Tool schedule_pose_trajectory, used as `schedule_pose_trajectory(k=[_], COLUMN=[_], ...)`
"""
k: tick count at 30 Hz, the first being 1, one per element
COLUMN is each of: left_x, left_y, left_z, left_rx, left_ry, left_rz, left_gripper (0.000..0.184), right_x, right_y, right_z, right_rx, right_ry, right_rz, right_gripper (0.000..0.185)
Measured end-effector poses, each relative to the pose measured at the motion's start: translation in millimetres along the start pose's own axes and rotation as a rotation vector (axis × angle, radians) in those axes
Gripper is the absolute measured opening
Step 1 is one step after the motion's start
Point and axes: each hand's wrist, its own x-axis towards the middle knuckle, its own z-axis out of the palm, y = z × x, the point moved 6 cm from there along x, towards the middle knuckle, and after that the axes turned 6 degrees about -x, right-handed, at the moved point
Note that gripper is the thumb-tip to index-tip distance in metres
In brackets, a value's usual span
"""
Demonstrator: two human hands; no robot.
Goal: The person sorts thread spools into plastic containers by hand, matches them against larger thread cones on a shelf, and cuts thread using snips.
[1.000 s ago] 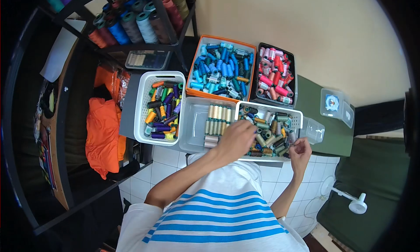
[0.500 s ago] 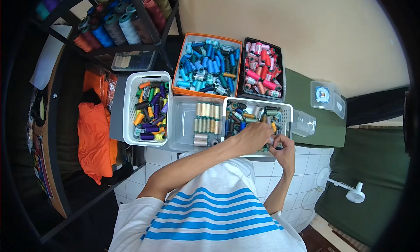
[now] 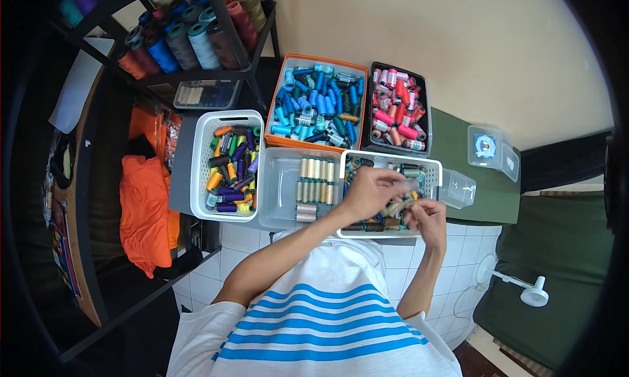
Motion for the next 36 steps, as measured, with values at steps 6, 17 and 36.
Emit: schedule_pose_trajectory(k=[6,17,36], left_x=[-13.8,-34.7,-92.3], left_y=[23.2,72.7,116.6], left_z=[-51.8,-101.5,-88.8], left_rx=[-0.389,-0.118,0.324], left_ry=[0.084,0.535,0.264], left_rz=[-0.069,0.314,0.506], left_gripper=[0.032,0.025,0.024], right_x=[6.2,-17.8,-42.5], right_y=[3.5,-41.2,-65.7], right_z=[-30.6,0.5,139.0], right_rx=[0.034,-0.388,-0.507], right_ry=[0.223,0.189,-0.172], right_rz=[-0.066,-0.105,-0.670], right_gripper=[0.017,0.010,0.017])
